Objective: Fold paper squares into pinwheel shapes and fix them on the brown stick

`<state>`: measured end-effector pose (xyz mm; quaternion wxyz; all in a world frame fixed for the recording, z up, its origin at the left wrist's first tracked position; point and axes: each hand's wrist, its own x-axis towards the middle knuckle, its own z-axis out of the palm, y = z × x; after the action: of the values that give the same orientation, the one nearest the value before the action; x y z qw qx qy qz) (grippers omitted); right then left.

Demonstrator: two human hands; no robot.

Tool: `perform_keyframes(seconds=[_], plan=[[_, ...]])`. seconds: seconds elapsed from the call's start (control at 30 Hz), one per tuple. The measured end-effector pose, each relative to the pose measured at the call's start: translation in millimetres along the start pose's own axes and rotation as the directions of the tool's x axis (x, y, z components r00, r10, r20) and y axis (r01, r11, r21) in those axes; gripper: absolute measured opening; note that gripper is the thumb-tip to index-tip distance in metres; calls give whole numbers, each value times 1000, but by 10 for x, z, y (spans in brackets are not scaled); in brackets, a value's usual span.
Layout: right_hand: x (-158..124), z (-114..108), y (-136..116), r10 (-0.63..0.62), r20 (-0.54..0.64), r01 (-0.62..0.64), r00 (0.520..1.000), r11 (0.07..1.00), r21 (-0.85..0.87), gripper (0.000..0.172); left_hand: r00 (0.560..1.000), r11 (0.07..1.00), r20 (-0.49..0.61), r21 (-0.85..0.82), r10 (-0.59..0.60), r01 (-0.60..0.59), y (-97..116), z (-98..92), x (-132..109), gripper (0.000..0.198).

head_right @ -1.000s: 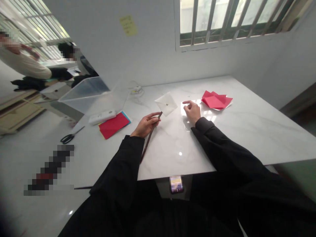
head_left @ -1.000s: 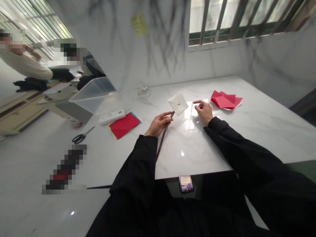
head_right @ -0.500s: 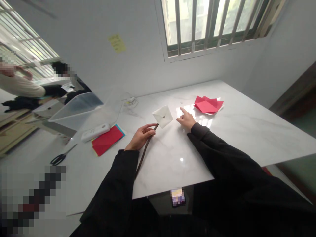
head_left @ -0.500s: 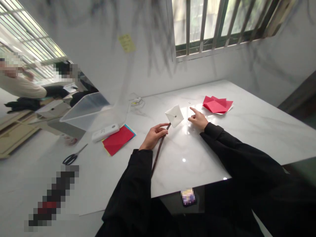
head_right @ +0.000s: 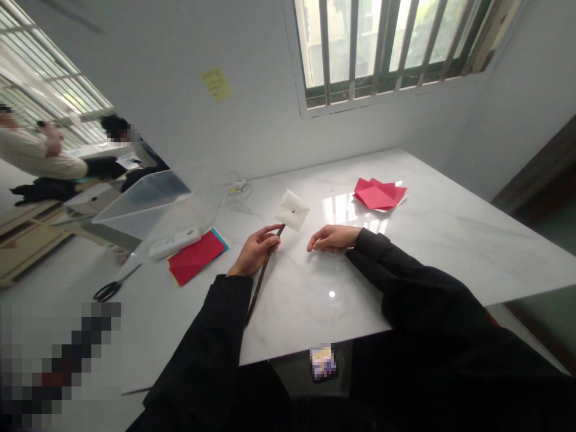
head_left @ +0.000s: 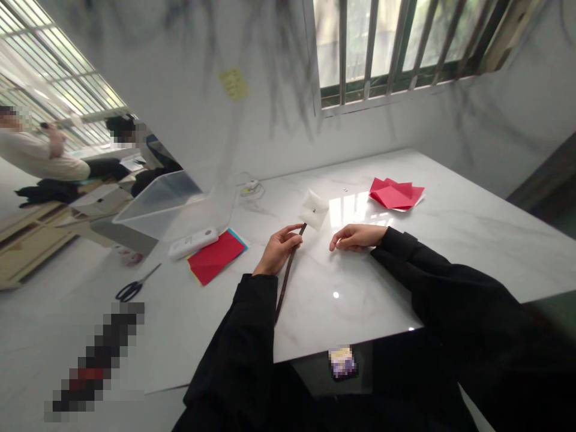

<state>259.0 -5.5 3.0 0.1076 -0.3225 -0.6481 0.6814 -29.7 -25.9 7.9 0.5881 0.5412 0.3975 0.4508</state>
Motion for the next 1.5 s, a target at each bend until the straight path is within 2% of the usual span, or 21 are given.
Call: perform_keyframes(seconds=[0.1,0.27,0.33,0.4,0.43,0.47,0.5,0.53,0.57,0.7,0.77,0.93,1.03,1.1,1.17,1.23,1.27,1.3,1.37,1.4,1.5], plan=[[2,-42,-6,-3,-297,-7,955,999,-34,33,1000,1000,-10,-17,-3,3,7,1,-3,53],[39,-76,-17,-20,-734,5,679,1000,-22,59,1000,1000,-22,-23,-22,21,5,-1,-3,53],[46,18,-67,-20,-717,36,697,999,8,70,1000,1000,-17,-21,-19,19,8,4,-3,54],[43,194,-142,-22,-388,31,921,999,18,70,1000,1000,-12,-15,-13,13,18,10,-6,53],[42,298,-179,-10,-58,10,998,1000,3,69,1000,1000,-9,-12,-8,8,24,13,-9,53],[43,400,-210,20,292,-13,956,1000,-28,70,1000,1000,-5,-7,-2,2,30,15,-12,53],[48,490,-231,47,543,-21,838,998,-53,71,1000,1000,0,-3,3,-3,35,15,-15,52],[59,559,-241,56,674,-22,736,998,-59,71,1000,1000,4,-1,9,-8,37,13,-17,52],[75,601,-238,39,706,-19,707,999,-35,69,1000,1000,7,-1,12,-12,38,11,-19,52],[142,493,-150,-80,268,43,960,989,142,51,1000,1000,6,-6,13,-13,29,6,-20,54],[154,341,-96,-81,-46,87,996,986,144,42,1000,1000,10,2,10,-10,28,11,-21,55],[150,15,3,-46,-631,118,775,990,74,34,1000,1000,3,-9,12,-12,37,31,-25,54],[165,-32,15,-26,-807,102,590,994,43,64,1000,1000,13,-6,16,-15,46,38,-29,54],[169,31,-16,5,-839,117,544,990,82,81,1000,1000,18,-5,17,-17,49,40,-31,54],[152,166,-79,9,-705,134,709,980,147,84,1000,1000,22,-8,14,-14,48,40,-32,55],[110,337,-157,-24,-225,64,974,983,170,77,1000,1000,23,-13,12,-12,44,37,-32,56],[86,420,-193,-19,125,2,992,991,130,75,1000,1000,22,-15,11,-11,41,35,-31,56],[65,493,-222,7,426,-40,905,997,67,74,1000,1000,19,-18,13,-13,38,33,-30,57],[43,588,-251,57,704,-57,708,998,-23,72,1000,1000,16,-22,15,-15,32,29,-26,56],[45,605,-249,44,709,-48,704,999,-15,70,1000,1000,14,-24,17,-16,29,28,-24,56],[93,540,-194,-41,419,-11,907,992,122,60,1000,999,15,-29,14,-14,25,29,-19,56]])
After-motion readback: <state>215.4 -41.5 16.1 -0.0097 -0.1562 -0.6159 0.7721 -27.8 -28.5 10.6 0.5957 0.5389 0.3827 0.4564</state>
